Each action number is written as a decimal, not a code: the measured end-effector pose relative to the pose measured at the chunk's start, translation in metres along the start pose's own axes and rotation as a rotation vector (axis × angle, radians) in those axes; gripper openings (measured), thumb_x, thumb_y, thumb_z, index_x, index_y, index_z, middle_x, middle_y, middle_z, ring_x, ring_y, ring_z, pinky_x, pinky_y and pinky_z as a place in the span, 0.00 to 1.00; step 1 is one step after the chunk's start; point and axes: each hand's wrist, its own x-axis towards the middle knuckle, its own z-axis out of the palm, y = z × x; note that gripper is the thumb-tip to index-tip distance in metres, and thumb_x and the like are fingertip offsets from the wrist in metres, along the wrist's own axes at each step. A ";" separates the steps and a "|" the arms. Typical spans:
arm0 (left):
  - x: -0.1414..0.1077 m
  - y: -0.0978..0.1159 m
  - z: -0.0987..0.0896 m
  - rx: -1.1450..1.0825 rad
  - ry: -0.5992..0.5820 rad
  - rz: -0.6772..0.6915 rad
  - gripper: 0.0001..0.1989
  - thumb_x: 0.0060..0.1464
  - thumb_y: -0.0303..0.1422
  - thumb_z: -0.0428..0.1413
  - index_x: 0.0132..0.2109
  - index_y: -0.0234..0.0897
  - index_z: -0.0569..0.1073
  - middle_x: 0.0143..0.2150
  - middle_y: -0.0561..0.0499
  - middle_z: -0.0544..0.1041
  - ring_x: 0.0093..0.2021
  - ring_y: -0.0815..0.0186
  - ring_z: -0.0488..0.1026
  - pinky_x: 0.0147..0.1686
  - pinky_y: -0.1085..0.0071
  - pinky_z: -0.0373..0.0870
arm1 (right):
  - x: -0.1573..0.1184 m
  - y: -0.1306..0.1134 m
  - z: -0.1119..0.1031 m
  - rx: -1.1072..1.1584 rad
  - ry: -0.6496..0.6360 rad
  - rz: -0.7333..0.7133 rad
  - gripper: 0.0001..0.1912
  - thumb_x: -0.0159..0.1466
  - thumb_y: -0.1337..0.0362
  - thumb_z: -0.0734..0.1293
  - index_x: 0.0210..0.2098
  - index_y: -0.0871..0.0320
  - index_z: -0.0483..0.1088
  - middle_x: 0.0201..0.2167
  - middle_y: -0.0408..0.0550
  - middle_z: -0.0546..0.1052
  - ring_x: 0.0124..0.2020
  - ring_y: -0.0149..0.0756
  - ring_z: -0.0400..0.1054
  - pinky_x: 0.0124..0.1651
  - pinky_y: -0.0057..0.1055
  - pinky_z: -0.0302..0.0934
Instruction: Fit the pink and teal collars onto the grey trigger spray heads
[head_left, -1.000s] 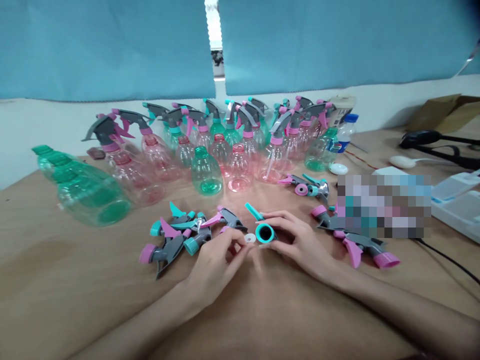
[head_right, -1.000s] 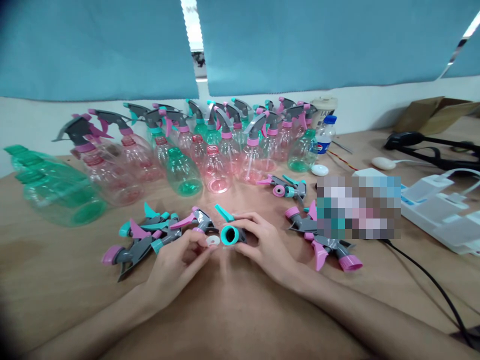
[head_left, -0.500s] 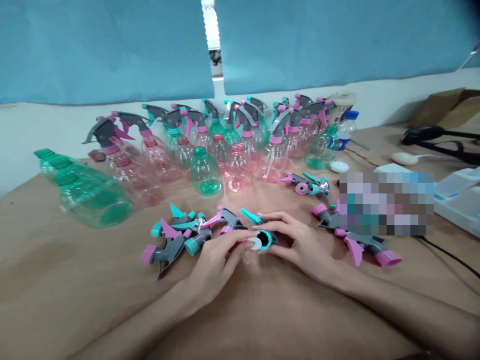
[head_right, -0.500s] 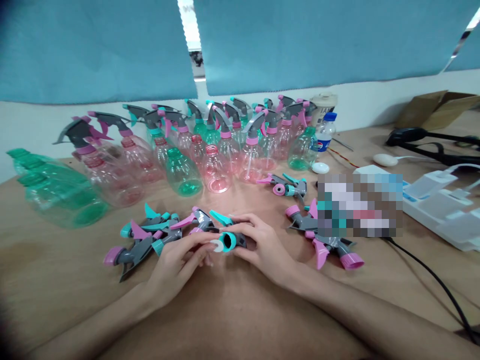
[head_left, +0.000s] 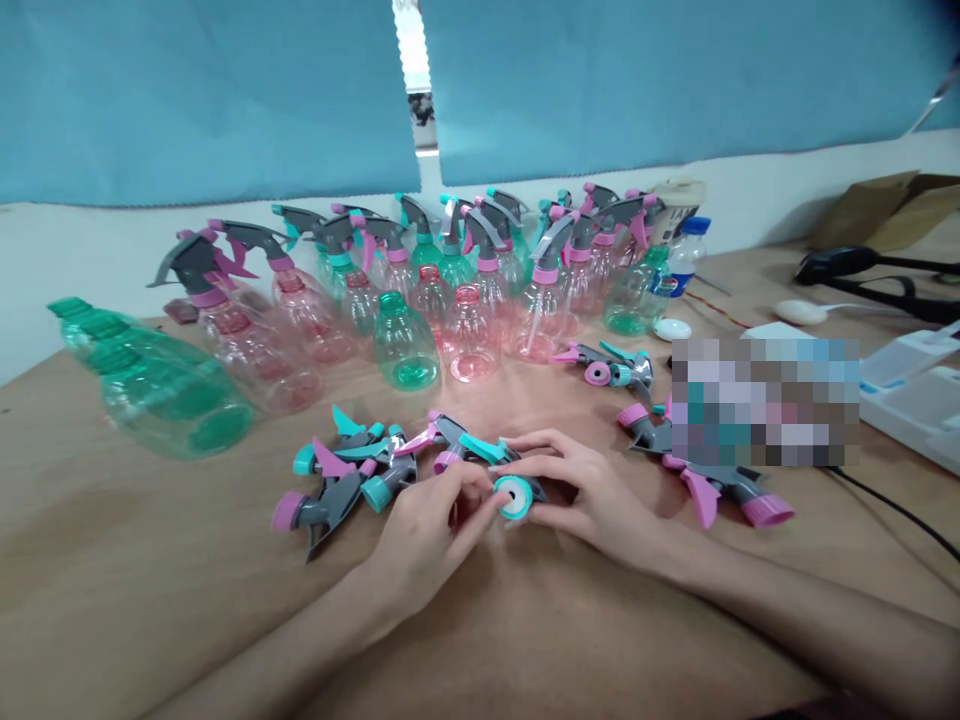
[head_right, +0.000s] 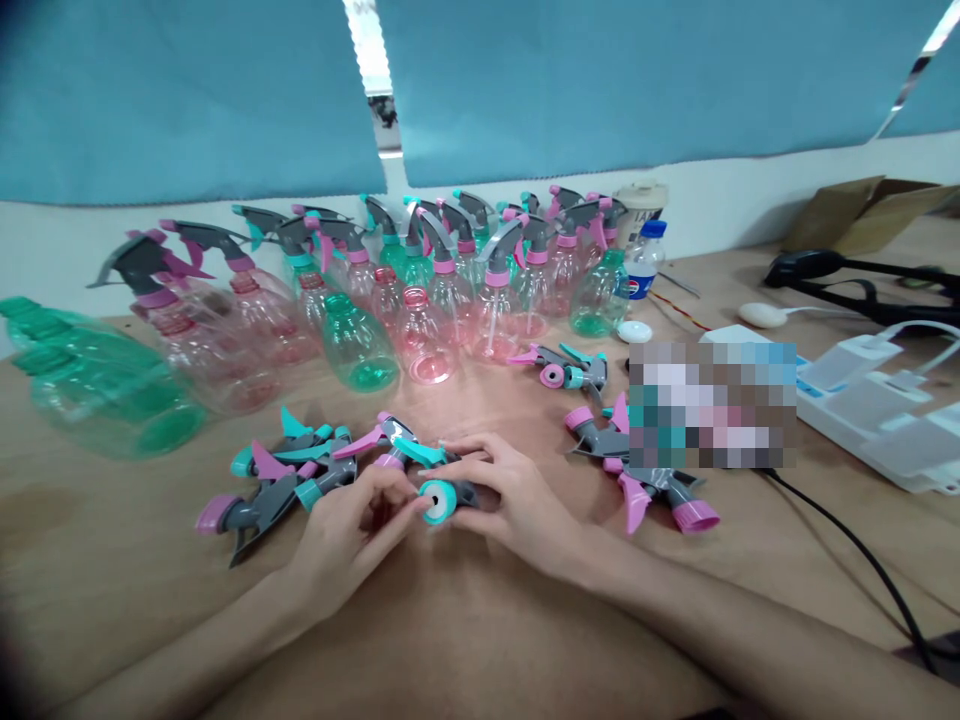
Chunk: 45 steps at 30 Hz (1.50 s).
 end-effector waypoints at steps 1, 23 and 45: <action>0.000 0.001 -0.001 0.020 0.027 0.024 0.05 0.60 0.31 0.51 0.34 0.37 0.64 0.23 0.59 0.65 0.21 0.74 0.62 0.22 0.78 0.61 | 0.000 0.000 0.000 0.003 0.000 -0.001 0.18 0.60 0.63 0.69 0.50 0.48 0.70 0.53 0.49 0.69 0.55 0.40 0.64 0.56 0.42 0.61; 0.002 0.009 -0.003 0.184 0.097 0.346 0.11 0.50 0.30 0.57 0.43 0.37 0.72 0.39 0.48 0.77 0.41 0.61 0.71 0.42 0.63 0.64 | 0.002 -0.002 -0.001 0.043 0.037 0.003 0.19 0.60 0.66 0.69 0.51 0.48 0.69 0.49 0.48 0.71 0.52 0.38 0.67 0.54 0.40 0.62; 0.005 0.010 0.000 0.107 -0.057 0.446 0.08 0.52 0.25 0.54 0.41 0.34 0.70 0.39 0.48 0.77 0.36 0.64 0.69 0.38 0.66 0.67 | -0.002 -0.004 0.002 -0.059 -0.006 -0.051 0.13 0.62 0.63 0.67 0.46 0.53 0.72 0.48 0.51 0.69 0.50 0.40 0.66 0.52 0.40 0.65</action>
